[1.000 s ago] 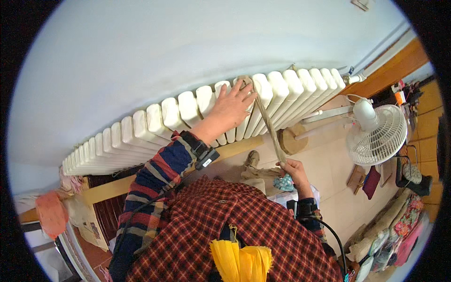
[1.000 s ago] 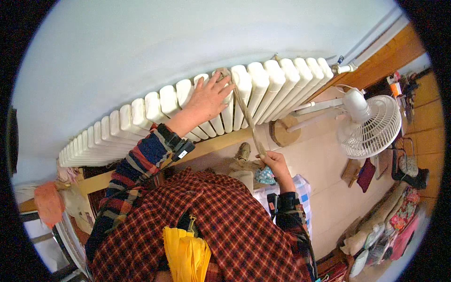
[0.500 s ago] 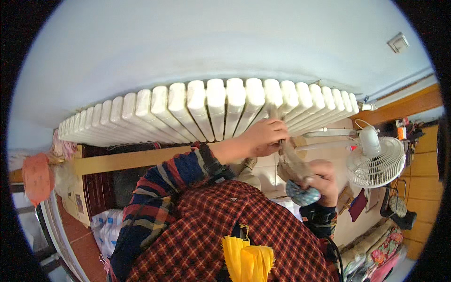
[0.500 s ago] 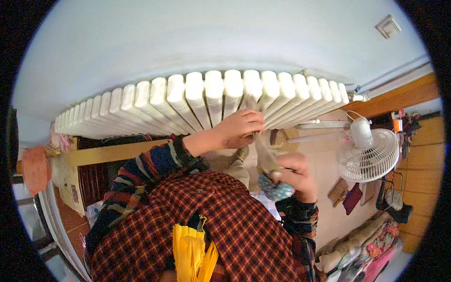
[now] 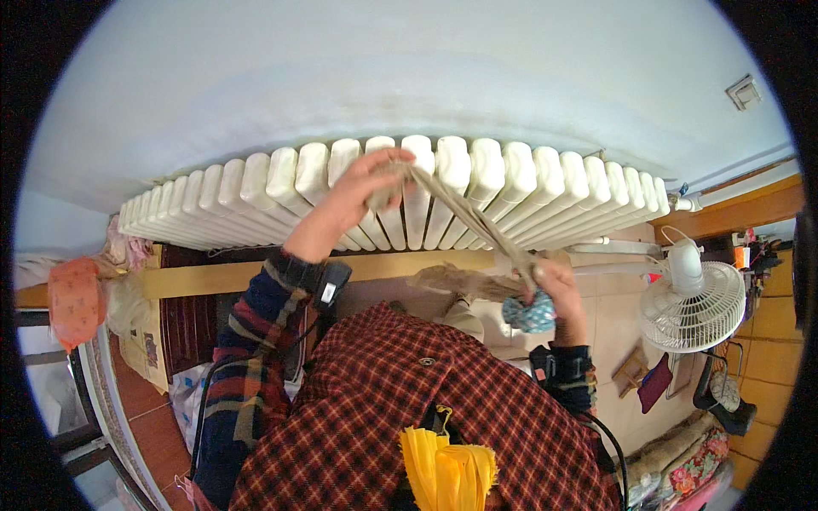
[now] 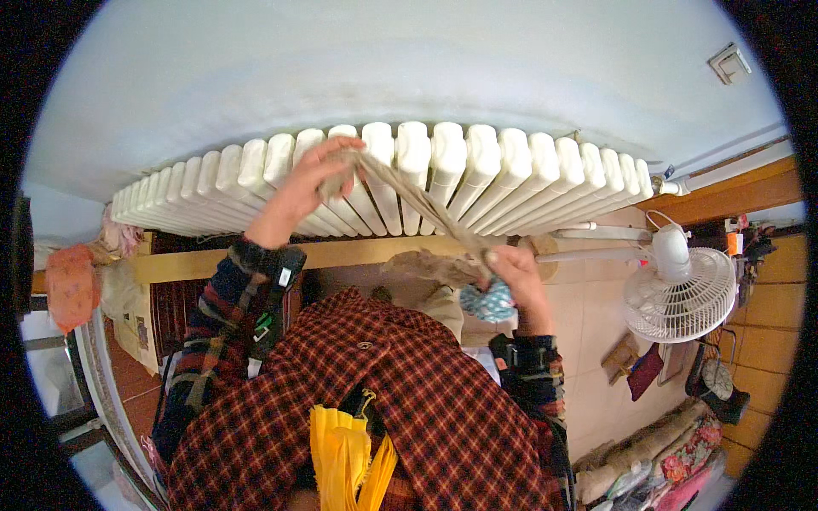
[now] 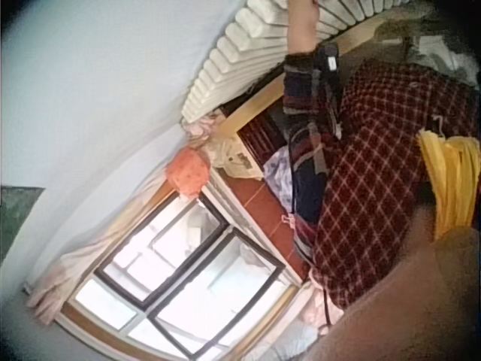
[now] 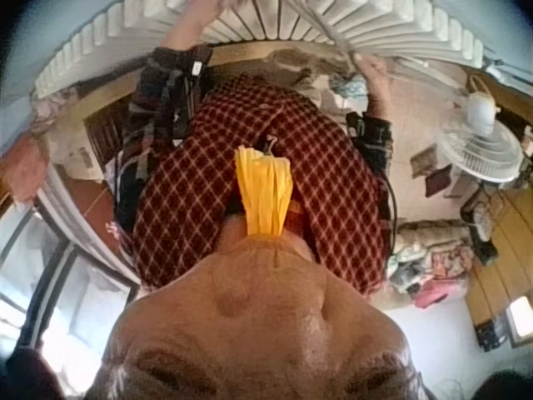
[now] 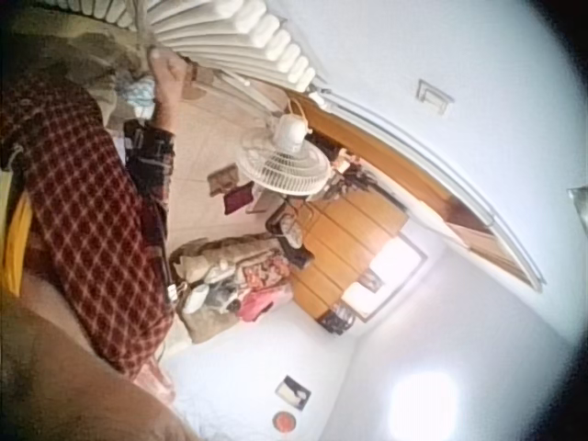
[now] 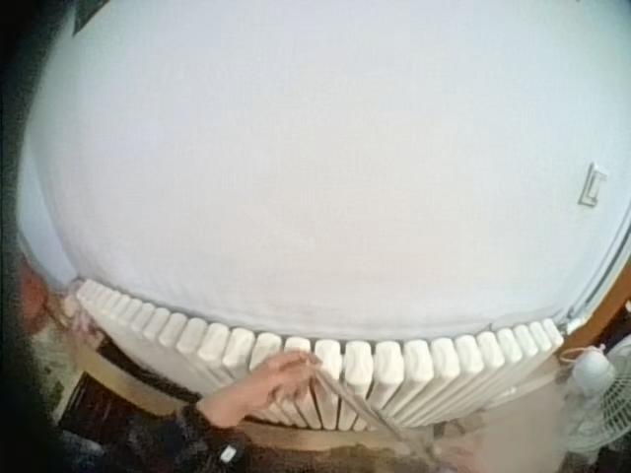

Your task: The person wipes the top and sides of a white wall-mounted radiator using two cloths, one in each hand. They move along the length of the radiator, cleaning each section sequentially.

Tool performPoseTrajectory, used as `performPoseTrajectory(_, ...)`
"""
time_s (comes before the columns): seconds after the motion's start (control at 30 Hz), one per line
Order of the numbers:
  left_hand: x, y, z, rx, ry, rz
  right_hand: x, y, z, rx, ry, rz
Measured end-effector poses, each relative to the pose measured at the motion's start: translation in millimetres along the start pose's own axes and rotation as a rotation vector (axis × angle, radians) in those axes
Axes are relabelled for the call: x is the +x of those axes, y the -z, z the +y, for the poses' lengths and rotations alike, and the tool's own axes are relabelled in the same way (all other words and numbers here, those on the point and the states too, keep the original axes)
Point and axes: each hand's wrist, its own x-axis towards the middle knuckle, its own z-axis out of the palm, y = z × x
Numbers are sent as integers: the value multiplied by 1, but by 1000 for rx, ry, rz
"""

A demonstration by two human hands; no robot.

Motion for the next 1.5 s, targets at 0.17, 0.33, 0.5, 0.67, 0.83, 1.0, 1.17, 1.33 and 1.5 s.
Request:
performPoseTrajectory(0.17, 62, 0, 23, 92, -230, 58, 54, -42, 43, -102, -106, -72)
performPoseTrajectory(0.33, 96, -14, 16, 1295, -334, 329, 87, -67, 69, -120, -146, -105)
performPoseTrajectory(0.5, 103, -15, 10, 1232, -247, 438, 94, -74, 80, -66, -114, -63)
performPoseTrajectory(0.67, 102, -8, 5, 1126, -383, 365, 107, -71, 83, -84, 11, -24)
performPoseTrajectory(0.83, 83, -10, -8, 1612, -445, 113, 116, -71, 88, -70, -23, -5)
performPoseTrajectory(1.0, 89, -22, -18, 1605, -431, 192, 114, -79, 88, -167, -25, 9)
performPoseTrajectory(1.17, 106, -26, -20, 1648, -254, 223, 116, -88, 76, -109, -29, 13)
performPoseTrajectory(1.33, 96, -19, -19, 1736, -242, 136, 117, -93, 87, -133, -24, 50)
performPoseTrajectory(1.5, 88, -13, -19, 1659, -170, 61, 116, -83, 129, -295, 39, 148)
